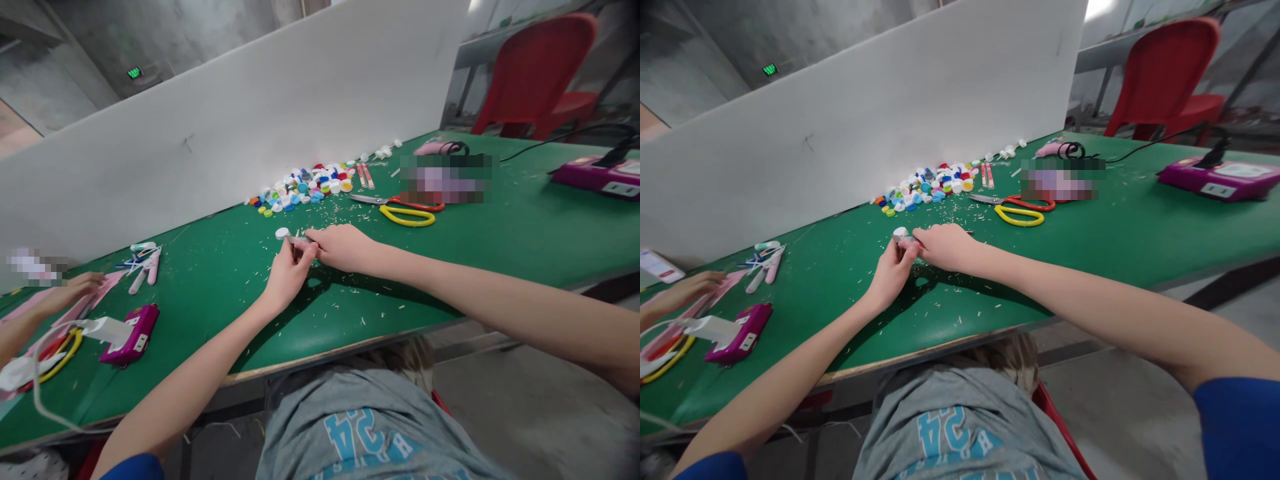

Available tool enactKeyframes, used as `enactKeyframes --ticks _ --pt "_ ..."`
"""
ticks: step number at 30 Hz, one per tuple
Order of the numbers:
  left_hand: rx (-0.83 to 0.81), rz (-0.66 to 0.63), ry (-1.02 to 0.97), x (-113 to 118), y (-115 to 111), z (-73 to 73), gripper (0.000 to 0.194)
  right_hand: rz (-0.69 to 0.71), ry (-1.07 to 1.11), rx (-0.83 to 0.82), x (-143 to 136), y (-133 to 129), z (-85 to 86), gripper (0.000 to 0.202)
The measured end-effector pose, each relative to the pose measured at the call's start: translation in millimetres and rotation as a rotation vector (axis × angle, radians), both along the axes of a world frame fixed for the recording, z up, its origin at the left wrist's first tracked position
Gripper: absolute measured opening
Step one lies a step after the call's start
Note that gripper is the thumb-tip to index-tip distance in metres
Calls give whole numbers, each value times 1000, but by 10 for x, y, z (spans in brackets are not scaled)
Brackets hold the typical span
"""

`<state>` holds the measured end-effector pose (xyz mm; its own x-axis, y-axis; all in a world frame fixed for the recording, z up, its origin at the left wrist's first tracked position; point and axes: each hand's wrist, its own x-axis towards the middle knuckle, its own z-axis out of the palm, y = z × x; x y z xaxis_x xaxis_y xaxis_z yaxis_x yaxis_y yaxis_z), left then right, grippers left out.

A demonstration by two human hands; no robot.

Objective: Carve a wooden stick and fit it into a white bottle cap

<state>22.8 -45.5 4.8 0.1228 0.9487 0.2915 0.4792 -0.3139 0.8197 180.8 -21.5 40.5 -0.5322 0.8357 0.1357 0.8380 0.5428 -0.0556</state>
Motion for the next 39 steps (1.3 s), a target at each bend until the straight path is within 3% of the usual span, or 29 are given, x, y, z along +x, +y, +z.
enactKeyframes --ticks 13,19,29,39 --pt "3 -57 -71 -13 21 -26 32 -37 -32 -30 -1 -14 52 47" --pt "7 -39 -34 -23 26 -35 35 -13 -31 -25 -5 -8 54 43" --pt "15 -20 29 -23 29 -2 33 -68 -61 28 -31 -46 28 55" --pt "-12 57 121 -8 25 59 36 -138 -63 22 -54 -73 28 47"
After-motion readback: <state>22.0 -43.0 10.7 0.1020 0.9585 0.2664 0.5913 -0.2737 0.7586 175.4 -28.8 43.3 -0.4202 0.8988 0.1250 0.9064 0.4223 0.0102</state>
